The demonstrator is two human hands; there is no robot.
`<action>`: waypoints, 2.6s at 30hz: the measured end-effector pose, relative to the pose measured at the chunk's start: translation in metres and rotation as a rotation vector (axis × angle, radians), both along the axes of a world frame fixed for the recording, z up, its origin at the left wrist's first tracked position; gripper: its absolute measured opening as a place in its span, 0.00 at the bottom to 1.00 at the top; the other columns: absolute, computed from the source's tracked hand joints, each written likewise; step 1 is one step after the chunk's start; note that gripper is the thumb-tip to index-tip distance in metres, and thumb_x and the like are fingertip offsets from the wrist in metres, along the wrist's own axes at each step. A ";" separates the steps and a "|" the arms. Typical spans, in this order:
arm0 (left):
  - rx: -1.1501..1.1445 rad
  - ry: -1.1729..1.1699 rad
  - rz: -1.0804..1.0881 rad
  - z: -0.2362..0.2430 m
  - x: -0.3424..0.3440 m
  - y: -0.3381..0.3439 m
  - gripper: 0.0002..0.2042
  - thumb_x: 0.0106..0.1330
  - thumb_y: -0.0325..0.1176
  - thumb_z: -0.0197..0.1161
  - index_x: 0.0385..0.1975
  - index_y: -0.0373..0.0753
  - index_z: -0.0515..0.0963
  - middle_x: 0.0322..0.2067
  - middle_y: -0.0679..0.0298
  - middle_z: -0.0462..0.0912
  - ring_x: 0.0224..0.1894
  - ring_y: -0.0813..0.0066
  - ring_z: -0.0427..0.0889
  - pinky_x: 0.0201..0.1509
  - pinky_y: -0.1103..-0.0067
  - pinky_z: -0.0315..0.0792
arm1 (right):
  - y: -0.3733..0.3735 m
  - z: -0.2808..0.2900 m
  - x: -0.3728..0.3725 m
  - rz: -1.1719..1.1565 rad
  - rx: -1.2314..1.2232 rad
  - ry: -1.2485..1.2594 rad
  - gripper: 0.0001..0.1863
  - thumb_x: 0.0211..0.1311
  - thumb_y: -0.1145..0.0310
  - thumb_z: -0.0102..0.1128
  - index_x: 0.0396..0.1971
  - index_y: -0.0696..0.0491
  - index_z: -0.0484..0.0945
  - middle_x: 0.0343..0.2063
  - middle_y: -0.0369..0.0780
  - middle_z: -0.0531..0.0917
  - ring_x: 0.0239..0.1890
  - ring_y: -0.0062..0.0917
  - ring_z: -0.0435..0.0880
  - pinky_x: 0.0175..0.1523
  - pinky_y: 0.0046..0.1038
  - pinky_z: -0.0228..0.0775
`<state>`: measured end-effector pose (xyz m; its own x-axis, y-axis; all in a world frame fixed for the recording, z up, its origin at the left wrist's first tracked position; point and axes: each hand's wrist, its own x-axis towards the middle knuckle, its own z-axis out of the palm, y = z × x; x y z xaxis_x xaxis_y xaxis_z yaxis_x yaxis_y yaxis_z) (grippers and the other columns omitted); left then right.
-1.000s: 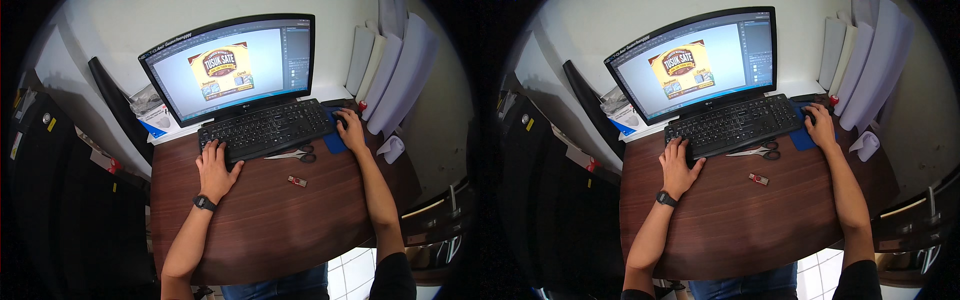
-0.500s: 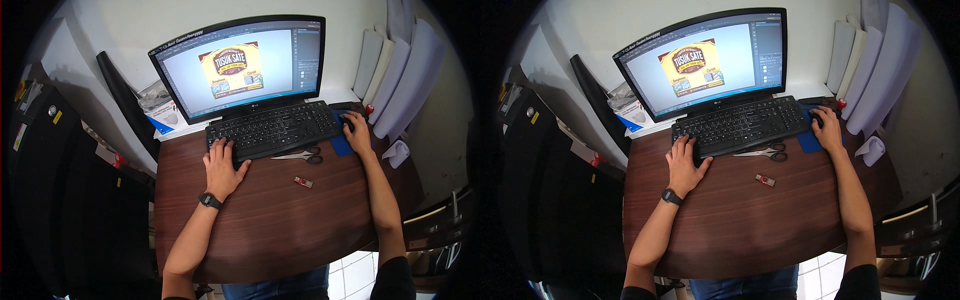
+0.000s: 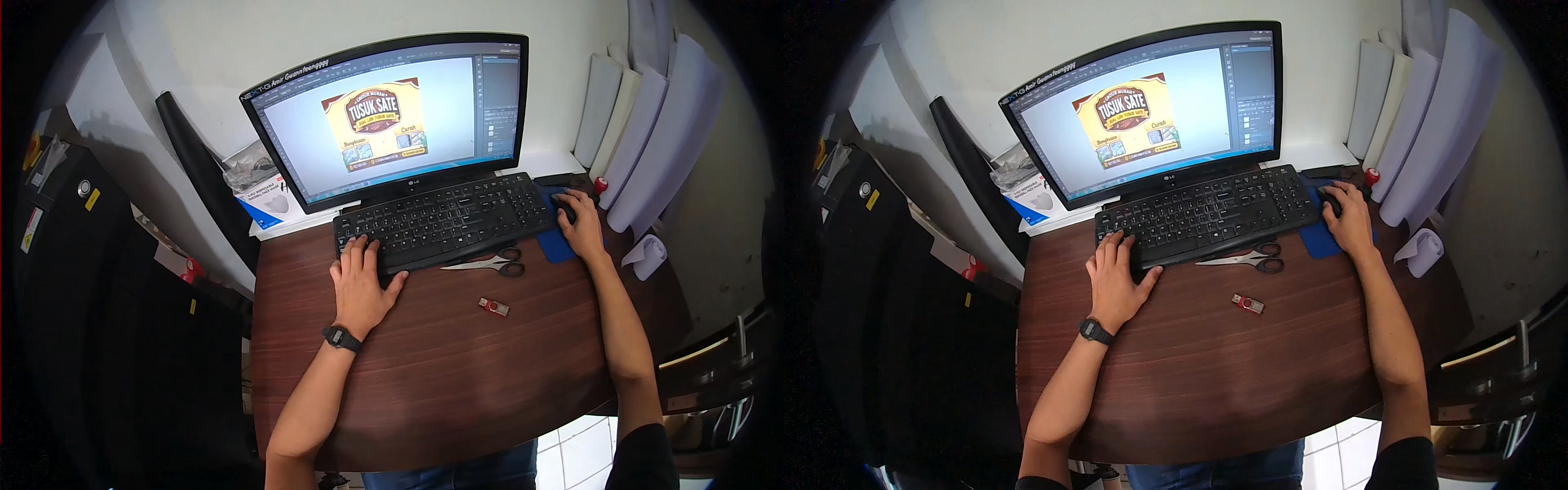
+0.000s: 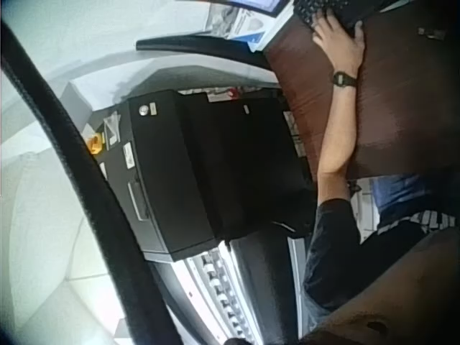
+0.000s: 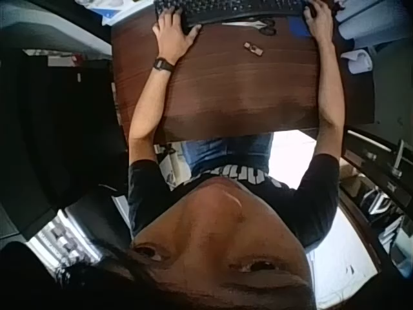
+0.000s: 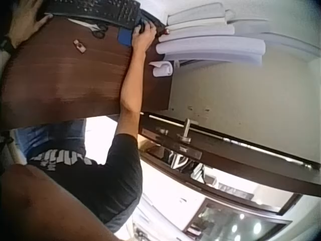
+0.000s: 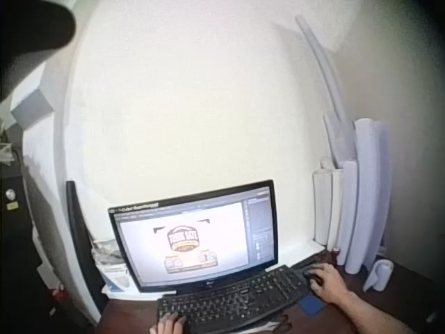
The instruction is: Design a product label or banner using graphic design software on a computer.
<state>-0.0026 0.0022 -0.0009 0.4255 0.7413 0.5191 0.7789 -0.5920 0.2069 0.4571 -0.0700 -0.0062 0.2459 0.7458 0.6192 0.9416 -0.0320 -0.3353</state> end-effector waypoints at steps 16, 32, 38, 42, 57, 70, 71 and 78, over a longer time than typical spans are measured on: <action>0.047 0.014 0.033 0.000 0.000 0.000 0.37 0.61 0.52 0.74 0.64 0.35 0.72 0.67 0.51 0.69 0.71 0.51 0.64 0.68 0.57 0.61 | 0.000 0.013 -0.045 0.120 -0.071 -0.179 0.29 0.74 0.62 0.53 0.71 0.53 0.68 0.64 0.46 0.78 0.73 0.42 0.66 0.77 0.49 0.47; 0.034 0.012 0.031 0.003 0.003 -0.002 0.37 0.60 0.50 0.75 0.64 0.34 0.72 0.66 0.51 0.70 0.71 0.51 0.65 0.68 0.59 0.61 | -0.002 0.009 -0.038 0.114 -0.101 -0.169 0.32 0.75 0.59 0.52 0.74 0.56 0.63 0.67 0.49 0.74 0.74 0.43 0.66 0.78 0.50 0.45; 0.020 0.009 0.031 0.003 0.005 -0.003 0.37 0.60 0.49 0.75 0.64 0.34 0.72 0.66 0.51 0.70 0.69 0.51 0.66 0.67 0.59 0.61 | -0.004 0.013 -0.035 0.102 -0.106 -0.175 0.32 0.75 0.58 0.51 0.74 0.56 0.63 0.68 0.49 0.73 0.74 0.43 0.65 0.78 0.50 0.45; 0.048 0.056 0.060 0.002 0.004 -0.002 0.36 0.60 0.51 0.74 0.64 0.35 0.72 0.66 0.51 0.70 0.70 0.52 0.66 0.66 0.58 0.61 | 0.003 0.013 -0.053 0.153 -0.100 -0.169 0.33 0.74 0.55 0.52 0.73 0.56 0.63 0.69 0.49 0.72 0.75 0.44 0.65 0.78 0.51 0.44; 0.096 0.087 0.069 0.004 0.008 -0.004 0.35 0.59 0.49 0.75 0.63 0.37 0.73 0.65 0.53 0.72 0.68 0.54 0.68 0.63 0.59 0.64 | 0.015 0.010 -0.061 0.033 -0.269 -0.269 0.46 0.73 0.35 0.44 0.79 0.52 0.52 0.74 0.47 0.66 0.80 0.45 0.53 0.80 0.59 0.31; 0.045 0.044 0.048 0.007 0.010 -0.003 0.35 0.58 0.46 0.76 0.62 0.34 0.74 0.64 0.51 0.73 0.65 0.53 0.70 0.65 0.62 0.63 | 0.015 0.010 -0.058 0.073 -0.182 -0.234 0.47 0.71 0.36 0.49 0.79 0.53 0.53 0.74 0.46 0.64 0.80 0.46 0.54 0.79 0.62 0.32; 0.041 0.041 0.045 0.008 0.010 -0.004 0.36 0.58 0.45 0.77 0.62 0.33 0.73 0.64 0.50 0.73 0.64 0.52 0.70 0.65 0.63 0.63 | 0.013 0.011 -0.059 0.073 -0.167 -0.233 0.46 0.72 0.38 0.49 0.78 0.54 0.54 0.74 0.47 0.65 0.79 0.46 0.55 0.79 0.61 0.33; 0.057 0.034 0.037 0.007 0.008 -0.004 0.37 0.57 0.46 0.78 0.63 0.33 0.73 0.65 0.49 0.72 0.68 0.51 0.68 0.67 0.61 0.61 | 0.013 0.013 -0.050 0.075 -0.078 -0.235 0.39 0.73 0.47 0.53 0.75 0.55 0.60 0.70 0.47 0.70 0.77 0.45 0.60 0.78 0.58 0.38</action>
<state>0.0054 -0.0014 0.0058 0.4169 0.7262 0.5466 0.8064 -0.5730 0.1462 0.4075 -0.0567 0.0068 0.0444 0.8043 0.5926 0.9940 0.0237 -0.1066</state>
